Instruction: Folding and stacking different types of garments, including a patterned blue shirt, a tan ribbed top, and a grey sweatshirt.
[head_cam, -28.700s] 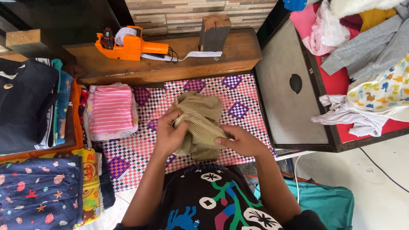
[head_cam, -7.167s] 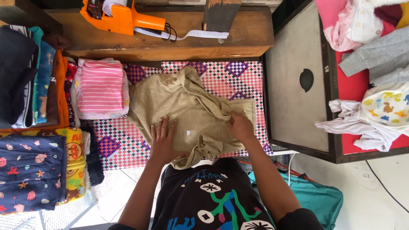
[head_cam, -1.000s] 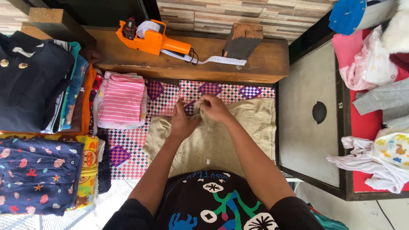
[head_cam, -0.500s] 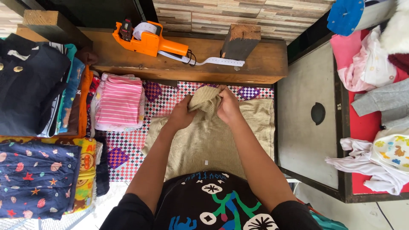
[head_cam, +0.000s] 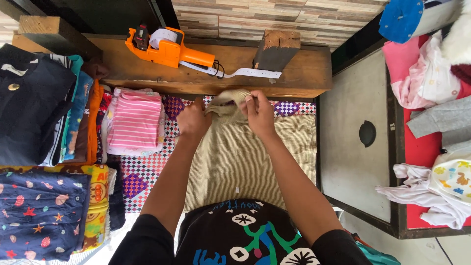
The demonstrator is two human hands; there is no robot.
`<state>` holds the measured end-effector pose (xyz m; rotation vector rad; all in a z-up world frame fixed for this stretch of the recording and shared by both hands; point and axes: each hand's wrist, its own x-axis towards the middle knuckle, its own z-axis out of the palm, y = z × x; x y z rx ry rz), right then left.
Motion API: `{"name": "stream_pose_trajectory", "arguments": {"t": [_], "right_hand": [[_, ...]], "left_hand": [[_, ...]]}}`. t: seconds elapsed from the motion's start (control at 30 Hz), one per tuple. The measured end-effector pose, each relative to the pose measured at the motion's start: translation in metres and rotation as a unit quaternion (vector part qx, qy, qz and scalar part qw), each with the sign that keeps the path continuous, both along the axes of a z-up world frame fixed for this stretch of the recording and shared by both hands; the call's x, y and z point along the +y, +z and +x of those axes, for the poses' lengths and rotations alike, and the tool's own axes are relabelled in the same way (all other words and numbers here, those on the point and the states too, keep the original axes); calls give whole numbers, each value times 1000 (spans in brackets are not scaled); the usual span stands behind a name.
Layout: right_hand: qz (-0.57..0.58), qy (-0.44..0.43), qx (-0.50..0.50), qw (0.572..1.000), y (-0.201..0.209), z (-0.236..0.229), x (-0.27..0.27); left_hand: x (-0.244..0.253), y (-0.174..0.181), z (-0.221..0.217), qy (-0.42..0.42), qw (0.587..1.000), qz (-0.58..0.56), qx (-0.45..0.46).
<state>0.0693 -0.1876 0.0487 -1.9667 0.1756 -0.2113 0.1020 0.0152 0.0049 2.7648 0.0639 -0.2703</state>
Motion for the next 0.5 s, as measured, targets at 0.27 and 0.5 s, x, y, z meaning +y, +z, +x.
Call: {"name": "stream_pose_trajectory", "arguments": {"t": [0.27,0.5], "right_hand": [[-51,89,10,995,-7,-22,-23],[-317,57,113,940,-74,-77,-94]], "left_hand": [[11,-32,-15,-26,990,34,-132],[15,-45,-109,-135,979,-21,-153]]}}
